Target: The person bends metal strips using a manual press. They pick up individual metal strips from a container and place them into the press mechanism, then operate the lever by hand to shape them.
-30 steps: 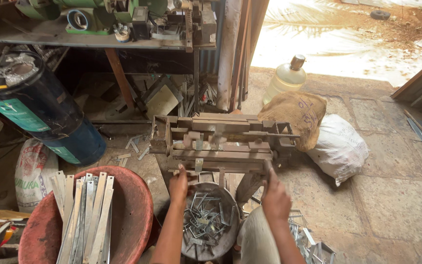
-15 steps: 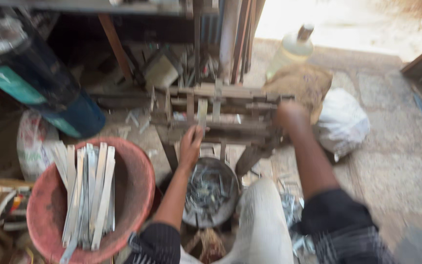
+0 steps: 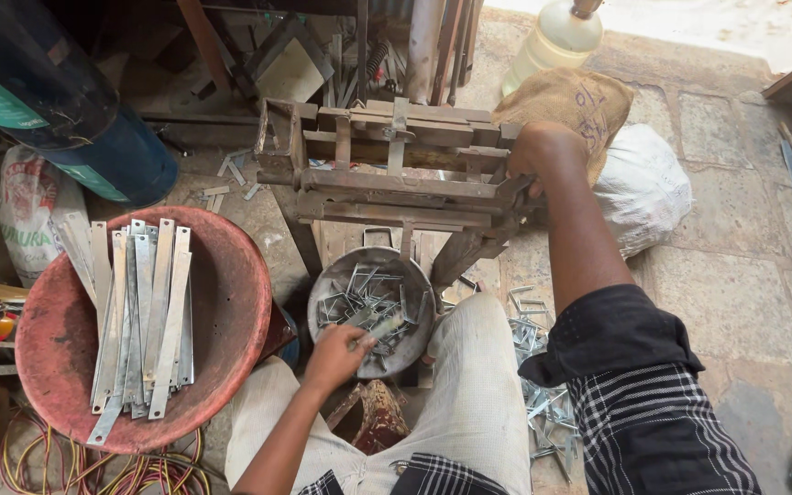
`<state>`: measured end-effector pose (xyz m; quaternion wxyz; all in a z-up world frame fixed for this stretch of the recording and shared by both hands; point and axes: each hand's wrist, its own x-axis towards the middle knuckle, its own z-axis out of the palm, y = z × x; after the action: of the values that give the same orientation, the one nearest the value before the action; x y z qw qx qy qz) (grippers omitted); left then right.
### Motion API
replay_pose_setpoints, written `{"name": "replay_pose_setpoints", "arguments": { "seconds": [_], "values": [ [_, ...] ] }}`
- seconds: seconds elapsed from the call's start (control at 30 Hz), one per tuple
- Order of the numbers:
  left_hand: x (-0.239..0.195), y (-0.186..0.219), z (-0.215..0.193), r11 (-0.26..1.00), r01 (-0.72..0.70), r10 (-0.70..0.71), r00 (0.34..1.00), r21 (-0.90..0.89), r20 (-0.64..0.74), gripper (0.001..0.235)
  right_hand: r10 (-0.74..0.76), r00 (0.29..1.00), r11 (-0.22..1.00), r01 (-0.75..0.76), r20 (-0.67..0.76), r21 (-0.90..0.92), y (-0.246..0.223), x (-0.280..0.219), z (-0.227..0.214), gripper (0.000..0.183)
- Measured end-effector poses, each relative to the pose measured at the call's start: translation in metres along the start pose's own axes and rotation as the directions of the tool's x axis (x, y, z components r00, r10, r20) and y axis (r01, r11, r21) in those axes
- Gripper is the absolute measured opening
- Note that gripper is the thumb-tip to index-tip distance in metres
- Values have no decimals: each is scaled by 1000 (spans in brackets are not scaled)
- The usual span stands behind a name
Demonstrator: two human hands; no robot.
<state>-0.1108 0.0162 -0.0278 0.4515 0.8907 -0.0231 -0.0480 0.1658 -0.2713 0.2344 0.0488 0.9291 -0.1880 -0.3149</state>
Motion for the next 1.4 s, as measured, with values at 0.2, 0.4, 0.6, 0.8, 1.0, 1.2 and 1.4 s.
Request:
{"name": "replay_pose_setpoints", "arguments": {
  "seconds": [0.2, 0.4, 0.6, 0.8, 1.0, 1.2, 1.4],
  "values": [
    [35, -6, 29, 946, -19, -14, 995, 323, 100, 39, -31, 998, 999, 32, -58, 3, 2, -16, -1, 26],
    [39, 8, 17, 928, 4, 78, 976, 372, -205, 97, -52, 994, 999, 53, -96, 6, 0, -17, 1, 22],
    [6, -50, -63, 938, 37, 197, 762, 345, -617, 26, -39, 998, 999, 39, -57, 1, -2, -11, -2, 23],
    [-30, -120, -149, 462, 760, -313, 623, 458, -717, 61, -95, 983, 994, 102, -154, 39, 5, -15, 1, 23],
    [-43, -170, -133, 569, 723, -336, 640, 393, -691, 42, -98, 990, 991, 106, -103, 80, 5, -11, 2, 23],
    [-42, -142, -128, 673, 615, -165, 665, 410, -728, 16, -63, 994, 998, 65, -90, 19, 3, -4, 3, 24],
    [-19, -71, -111, 715, 419, -586, 796, -560, -152, 14, -8, 999, 1000, 9, -52, 18, 0, -3, 1, 26]
  ]
}}
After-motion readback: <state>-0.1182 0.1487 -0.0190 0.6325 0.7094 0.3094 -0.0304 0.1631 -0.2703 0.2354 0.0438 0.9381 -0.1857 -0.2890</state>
